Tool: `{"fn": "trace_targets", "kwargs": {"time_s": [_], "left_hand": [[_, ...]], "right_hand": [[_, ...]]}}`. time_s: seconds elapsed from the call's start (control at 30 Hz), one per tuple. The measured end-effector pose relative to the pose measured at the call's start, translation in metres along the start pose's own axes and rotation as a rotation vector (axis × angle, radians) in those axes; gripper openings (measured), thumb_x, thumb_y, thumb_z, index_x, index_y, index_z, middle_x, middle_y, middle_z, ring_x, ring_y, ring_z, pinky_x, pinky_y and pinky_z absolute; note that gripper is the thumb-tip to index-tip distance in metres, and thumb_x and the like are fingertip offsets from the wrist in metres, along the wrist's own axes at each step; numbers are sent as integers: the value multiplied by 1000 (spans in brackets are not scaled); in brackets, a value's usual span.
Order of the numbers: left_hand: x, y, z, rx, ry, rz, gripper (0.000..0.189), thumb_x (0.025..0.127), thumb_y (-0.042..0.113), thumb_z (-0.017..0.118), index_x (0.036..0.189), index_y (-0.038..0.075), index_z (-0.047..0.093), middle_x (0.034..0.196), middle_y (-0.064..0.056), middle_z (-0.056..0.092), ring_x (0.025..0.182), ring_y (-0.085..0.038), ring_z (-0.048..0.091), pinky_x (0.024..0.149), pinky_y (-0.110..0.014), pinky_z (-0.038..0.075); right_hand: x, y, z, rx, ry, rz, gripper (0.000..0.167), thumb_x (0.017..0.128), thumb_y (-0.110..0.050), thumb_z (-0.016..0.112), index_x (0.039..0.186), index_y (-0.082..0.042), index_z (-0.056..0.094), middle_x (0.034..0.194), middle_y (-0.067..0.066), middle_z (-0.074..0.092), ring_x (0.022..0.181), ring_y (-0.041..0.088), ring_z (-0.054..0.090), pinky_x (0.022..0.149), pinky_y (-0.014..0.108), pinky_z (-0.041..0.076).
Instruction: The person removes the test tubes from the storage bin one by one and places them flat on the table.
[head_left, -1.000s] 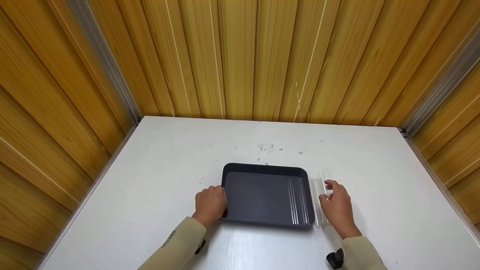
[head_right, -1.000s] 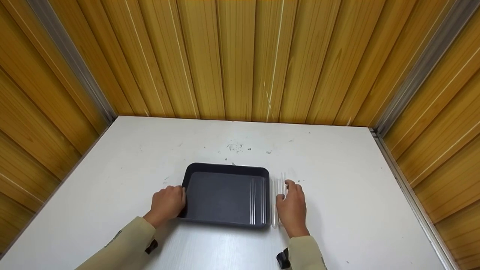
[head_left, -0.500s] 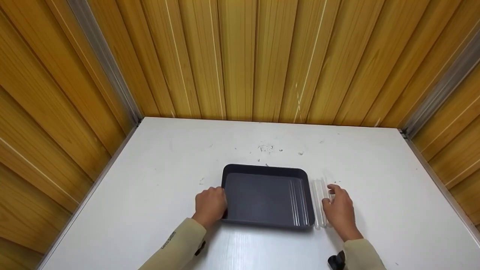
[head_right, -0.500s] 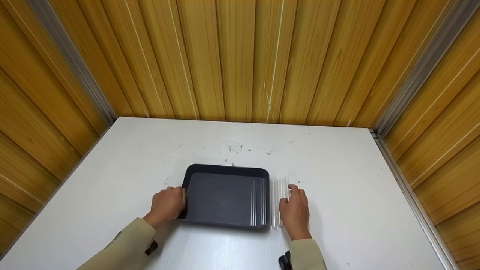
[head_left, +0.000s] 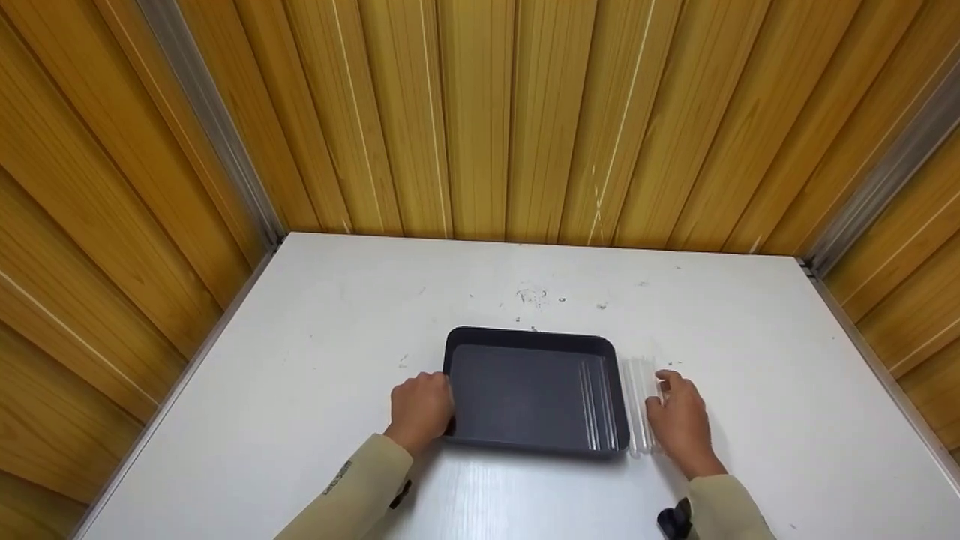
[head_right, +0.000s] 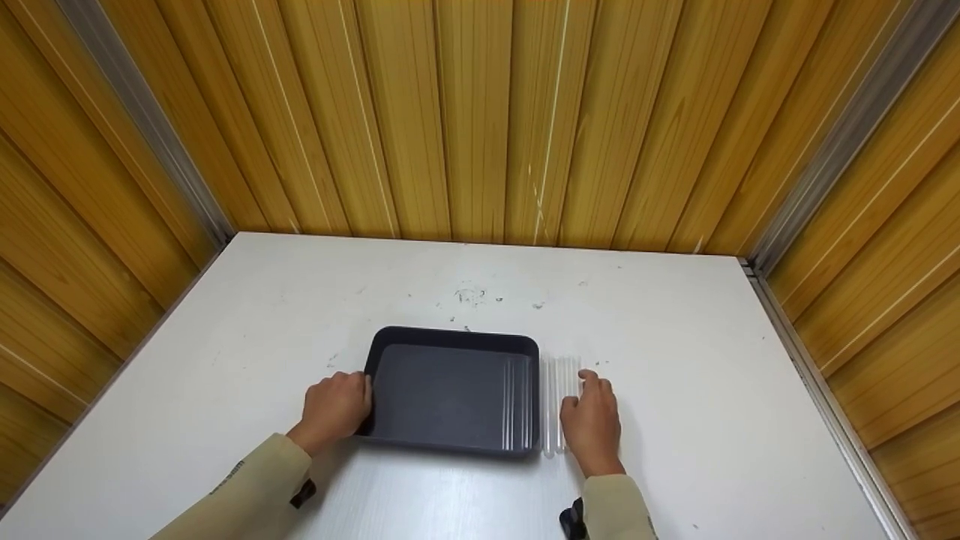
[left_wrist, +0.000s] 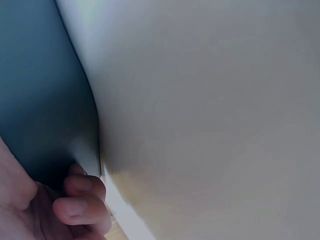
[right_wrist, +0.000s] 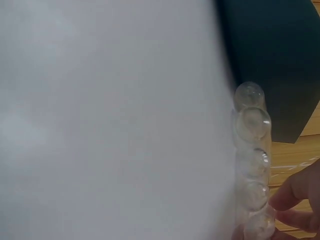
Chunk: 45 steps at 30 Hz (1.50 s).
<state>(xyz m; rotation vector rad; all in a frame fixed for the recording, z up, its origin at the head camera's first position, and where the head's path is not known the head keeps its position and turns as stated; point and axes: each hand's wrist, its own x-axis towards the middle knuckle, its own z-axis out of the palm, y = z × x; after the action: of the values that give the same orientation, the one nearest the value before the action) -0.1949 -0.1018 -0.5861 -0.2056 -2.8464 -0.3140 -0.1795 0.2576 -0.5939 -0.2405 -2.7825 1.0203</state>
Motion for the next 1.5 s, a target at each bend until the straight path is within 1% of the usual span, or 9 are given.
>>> {"fn": "trace_targets", "kwargs": {"time_s": [0.1, 0.2, 0.4, 0.57, 0.7, 0.87, 1.2, 1.33, 1.5], "left_hand": [[0, 0, 0, 2, -4, -1, 29, 92, 13, 54, 65, 5, 61, 61, -12, 61, 52, -31, 60, 43, -42, 43], [0, 0, 0, -1, -3, -2, 29, 92, 14, 54, 65, 6, 60, 61, -12, 62, 52, -31, 60, 43, -42, 42], [1, 0, 0, -5, 7, -6, 29, 92, 14, 54, 64, 6, 60, 62, -13, 63, 53, -32, 60, 44, -42, 42], [1, 0, -1, -3, 15, 1, 28, 90, 13, 55, 64, 6, 60, 61, -12, 63, 52, -31, 60, 44, -42, 42], [0, 0, -1, -5, 14, 8, 29, 90, 12, 55, 62, 7, 59, 58, -11, 60, 49, -28, 58, 42, -40, 41], [0, 1, -1, 2, 16, 15, 31, 91, 12, 55, 60, 8, 58, 55, -11, 57, 46, -28, 55, 40, -39, 39], [1, 0, 1, -1, -4, 5, 31, 92, 13, 53, 62, 8, 58, 57, -11, 59, 48, -28, 57, 41, -39, 39], [1, 0, 1, -1, -6, 3, 31, 92, 13, 53, 62, 7, 59, 58, -11, 60, 49, -28, 58, 41, -39, 40], [1, 0, 0, 0, 13, 8, 29, 91, 13, 54, 63, 6, 60, 60, -12, 61, 51, -30, 59, 42, -41, 41]], "right_hand": [[1, -1, -1, -13, -10, 6, 44, 89, -6, 51, 132, 5, 48, 118, 27, 55, 96, 34, 58, 79, 47, 46], [1, -3, -2, -30, -6, 7, 44, 90, -7, 51, 132, 4, 49, 119, 26, 56, 96, 34, 58, 78, 47, 47], [-1, -11, -3, -83, 50, -8, 40, 91, -7, 52, 130, 2, 51, 119, 24, 57, 104, 38, 58, 81, 51, 47], [-1, -20, -1, -108, 89, -47, 38, 92, -8, 54, 129, 0, 53, 116, 22, 59, 101, 37, 59, 78, 50, 49], [-1, -24, -1, -95, 98, -81, 36, 91, -7, 53, 127, 0, 54, 114, 21, 60, 100, 36, 60, 77, 50, 49], [-2, -29, 0, -66, 90, -91, 36, 91, -7, 52, 126, 0, 54, 114, 21, 60, 99, 34, 61, 78, 49, 49], [-2, -39, 0, -36, 58, -76, 36, 92, -6, 53, 128, 0, 54, 114, 20, 61, 96, 31, 60, 79, 46, 48], [-2, -43, 1, -31, 62, -78, 35, 92, -6, 54, 127, 0, 55, 113, 20, 61, 94, 30, 60, 78, 44, 47], [-3, -46, 3, -18, 70, -97, 34, 91, -5, 54, 125, 0, 56, 110, 18, 62, 91, 28, 60, 77, 42, 47]]}}
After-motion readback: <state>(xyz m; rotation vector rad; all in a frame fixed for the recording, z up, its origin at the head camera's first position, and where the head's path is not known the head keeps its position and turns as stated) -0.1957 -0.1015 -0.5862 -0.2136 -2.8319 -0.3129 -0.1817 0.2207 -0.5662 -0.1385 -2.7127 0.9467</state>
